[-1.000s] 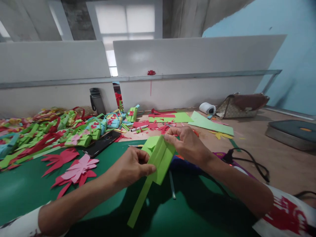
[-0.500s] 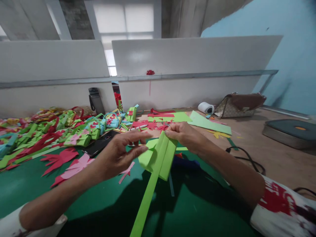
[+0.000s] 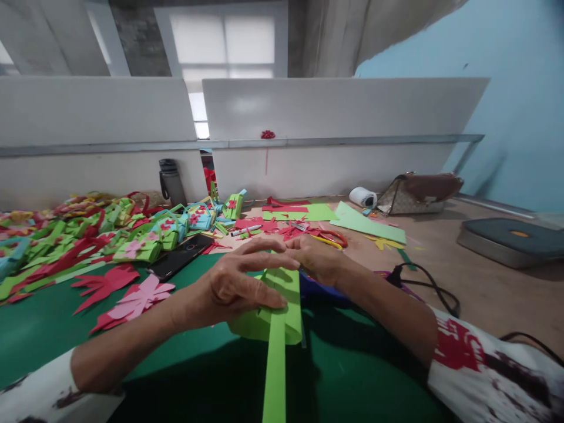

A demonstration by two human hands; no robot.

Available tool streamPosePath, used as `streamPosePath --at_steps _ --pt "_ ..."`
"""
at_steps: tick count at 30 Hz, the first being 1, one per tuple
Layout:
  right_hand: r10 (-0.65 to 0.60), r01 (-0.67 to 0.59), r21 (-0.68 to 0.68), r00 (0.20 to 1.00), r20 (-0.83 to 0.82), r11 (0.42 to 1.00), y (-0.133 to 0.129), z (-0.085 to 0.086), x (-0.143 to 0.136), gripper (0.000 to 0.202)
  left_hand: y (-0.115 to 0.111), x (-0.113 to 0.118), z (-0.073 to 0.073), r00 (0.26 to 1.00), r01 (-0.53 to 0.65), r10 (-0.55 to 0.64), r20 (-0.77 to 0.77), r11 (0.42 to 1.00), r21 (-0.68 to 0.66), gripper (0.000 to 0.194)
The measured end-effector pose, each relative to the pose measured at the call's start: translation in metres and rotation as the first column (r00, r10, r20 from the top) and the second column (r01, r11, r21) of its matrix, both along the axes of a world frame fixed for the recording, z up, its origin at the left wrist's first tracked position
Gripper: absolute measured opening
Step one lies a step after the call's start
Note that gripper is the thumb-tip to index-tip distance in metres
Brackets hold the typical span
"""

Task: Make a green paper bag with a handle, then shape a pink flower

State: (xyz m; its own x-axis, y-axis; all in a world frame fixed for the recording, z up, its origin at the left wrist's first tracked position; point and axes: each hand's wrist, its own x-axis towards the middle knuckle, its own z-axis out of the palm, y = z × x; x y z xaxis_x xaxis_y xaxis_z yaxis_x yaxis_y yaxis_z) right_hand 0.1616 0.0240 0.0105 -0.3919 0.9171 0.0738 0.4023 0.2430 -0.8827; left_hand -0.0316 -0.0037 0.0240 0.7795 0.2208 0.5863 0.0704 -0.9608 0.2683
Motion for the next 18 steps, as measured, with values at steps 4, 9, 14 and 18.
streamPosePath --at_steps 4,9,14,18 --pt "-0.098 0.089 0.149 0.994 0.054 0.985 0.004 0.008 0.007 0.032 0.001 0.000 -0.001 0.997 -0.023 0.024 0.075 1.000 -0.006 0.020" --pt "-0.375 0.269 0.436 0.910 0.176 0.859 0.015 0.028 0.045 0.029 0.015 -0.012 -0.003 0.979 -0.148 0.136 0.149 0.987 0.068 0.029" --pt "-0.569 0.252 0.588 0.691 0.446 0.768 0.019 0.025 0.063 0.019 0.025 -0.020 -0.012 0.918 -0.364 0.357 0.174 0.931 0.009 0.026" --pt "-0.612 0.230 0.579 0.458 0.645 0.782 0.035 0.006 0.066 0.019 0.027 -0.018 -0.018 0.839 -0.497 0.517 0.170 0.855 -0.150 0.023"
